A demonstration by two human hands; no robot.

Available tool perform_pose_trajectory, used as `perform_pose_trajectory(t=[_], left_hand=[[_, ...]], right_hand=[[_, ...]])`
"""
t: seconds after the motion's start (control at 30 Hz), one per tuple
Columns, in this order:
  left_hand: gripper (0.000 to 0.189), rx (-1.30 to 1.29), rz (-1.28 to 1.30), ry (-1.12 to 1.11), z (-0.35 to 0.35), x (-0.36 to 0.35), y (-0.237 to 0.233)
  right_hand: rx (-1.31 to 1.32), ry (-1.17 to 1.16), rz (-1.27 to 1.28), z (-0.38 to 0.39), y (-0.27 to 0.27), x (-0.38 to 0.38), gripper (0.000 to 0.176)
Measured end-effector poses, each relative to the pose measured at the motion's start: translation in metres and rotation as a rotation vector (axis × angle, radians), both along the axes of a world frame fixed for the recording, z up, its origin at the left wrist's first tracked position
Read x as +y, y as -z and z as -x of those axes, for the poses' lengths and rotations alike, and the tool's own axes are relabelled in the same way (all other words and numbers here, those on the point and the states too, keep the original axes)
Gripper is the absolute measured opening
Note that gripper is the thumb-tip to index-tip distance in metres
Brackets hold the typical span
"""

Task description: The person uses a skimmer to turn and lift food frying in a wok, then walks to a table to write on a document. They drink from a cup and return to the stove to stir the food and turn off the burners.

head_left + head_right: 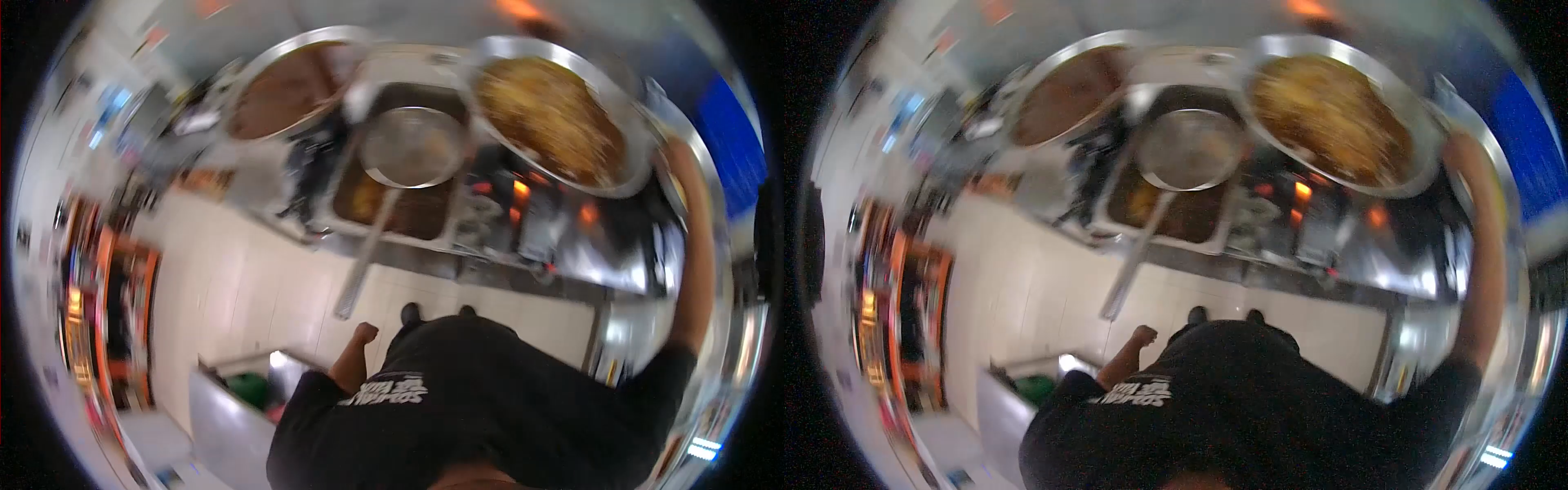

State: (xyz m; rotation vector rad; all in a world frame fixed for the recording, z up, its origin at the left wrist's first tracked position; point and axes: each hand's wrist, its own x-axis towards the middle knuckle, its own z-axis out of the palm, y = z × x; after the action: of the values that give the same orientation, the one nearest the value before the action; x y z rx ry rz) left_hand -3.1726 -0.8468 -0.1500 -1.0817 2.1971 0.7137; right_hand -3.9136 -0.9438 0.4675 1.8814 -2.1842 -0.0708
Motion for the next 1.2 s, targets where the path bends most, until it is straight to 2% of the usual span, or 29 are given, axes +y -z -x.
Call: perform_pose_trajectory(t=[0.03, 0.13, 0.17, 0.23, 0.27, 0.3, 0.33, 0.37, 0.4, 0.47, 0.5, 0.53, 0.63, 0.73, 0.77, 0.8, 0.83, 0.87, 0.97, 1.03, 1.07, 1.1, 1.13, 1.17, 1.2], left_hand=[[0.014, 0.117, 0.119, -0.028, 0.001, -0.001, 0.05], [0.009, 0.439, 0.102, -0.323, 0.026, -0.018, 0.015], [0.008, 0.599, 0.18, -0.23, 0.033, -0.025, 0.015], [0.009, 0.538, 0.423, 0.003, 0.056, -0.035, -0.007], [0.011, 0.746, 0.54, -0.029, 0.059, -0.031, 0.01], [0.016, 0.505, 0.486, -0.084, 0.066, -0.028, 0.008], [0.019, 0.399, 0.438, -0.199, 0.072, -0.024, 0.011], [0.025, 0.407, 0.36, -0.282, 0.069, -0.026, 0.014], [0.027, 0.221, 0.268, -0.452, 0.078, -0.023, -0.006], [0.027, 0.297, 0.309, -0.418, 0.071, -0.007, -0.016], [0.027, 0.232, 0.272, -0.491, 0.071, -0.003, 0.029], [0.027, 0.173, 0.231, -0.56, 0.065, 0.001, 0.048], [0.033, 0.055, 0.083, -0.76, 0.07, 0.028, 0.027], [0.04, 0.011, -0.057, -0.895, 0.073, 0.054, 0.002], [0.043, 0.008, -0.11, -0.935, 0.073, 0.058, -0.005], [0.042, -0.023, -0.138, -0.897, 0.078, 0.061, -0.034], [0.042, -0.021, -0.137, -0.758, 0.071, 0.07, -0.011], [0.041, -0.018, -0.134, -0.619, 0.065, 0.076, 0.01], [0.041, -0.006, -0.191, -0.437, 0.065, 0.073, -0.021], [0.028, -0.088, -0.145, -0.445, 0.053, 0.08, 0.005], [0.024, -0.131, -0.119, -0.448, 0.048, 0.076, 0.01], [0.037, -0.073, -0.172, -0.762, 0.053, 0.068, -0.004], [0.036, -0.089, -0.216, -0.715, 0.05, 0.057, -0.007], [0.035, -0.106, -0.261, -0.668, 0.047, 0.049, -0.01], [0.034, -0.122, -0.307, -0.621, 0.045, 0.041, -0.013]], right_hand=[[0.056, 0.044, 0.001, -0.007, -0.006, 0.005, 0.03], [0.114, 0.155, -0.031, -0.005, -0.015, 0.007, 0.026], [0.099, 0.182, -0.036, 0.015, -0.006, 0.01, 0.025], [0.059, 0.133, -0.023, 0.049, 0.011, -0.027, 0.024], [0.029, 0.043, -0.011, 0.056, 0.017, -0.074, 0.023], [0.225, -0.297, 0.084, 0.106, 0.038, -0.081, 0.021], [0.185, -0.334, 0.007, 0.115, 0.036, -0.1, 0.022], [0.188, -0.335, -0.09, 0.109, 0.025, -0.113, 0.022], [0.235, -0.327, -0.206, 0.108, 0.017, -0.118, 0.023], [0.31, -0.367, -0.347, 0.11, 0.001, -0.123, 0.024], [0.379, -0.398, -0.445, 0.118, 0.002, -0.118, 0.025], [0.426, -0.429, -0.515, 0.125, -0.001, -0.114, 0.025], [0.548, -0.574, -0.703, 0.145, -0.006, -0.109, 0.027], [0.459, -0.799, -0.694, 0.141, -0.009, -0.109, 0.03], [0.195, -0.464, -0.709, 0.131, -0.013, -0.103, 0.029], [-0.066, -0.129, -0.703, 0.089, -0.029, -0.088, 0.029], [-0.322, 0.209, -0.68, 0.061, -0.039, -0.078, 0.028], [-0.379, 0.226, -0.672, 0.053, -0.042, -0.072, 0.027], [-0.531, 0.245, -0.666, 0.055, -0.041, -0.072, 0.023], [-0.612, 0.218, -0.691, 0.074, -0.031, -0.073, 0.022], [-0.505, -0.044, -0.748, 0.093, -0.021, -0.075, 0.021], [-0.389, -0.305, -0.794, 0.119, -0.008, -0.078, 0.02], [-0.263, -0.565, -0.826, 0.102, -0.014, -0.081, 0.019], [-0.873, 0.207, -0.759, 0.084, -0.022, -0.075, 0.015], [-0.883, 0.207, -0.716, 0.087, -0.018, -0.08, 0.016]])
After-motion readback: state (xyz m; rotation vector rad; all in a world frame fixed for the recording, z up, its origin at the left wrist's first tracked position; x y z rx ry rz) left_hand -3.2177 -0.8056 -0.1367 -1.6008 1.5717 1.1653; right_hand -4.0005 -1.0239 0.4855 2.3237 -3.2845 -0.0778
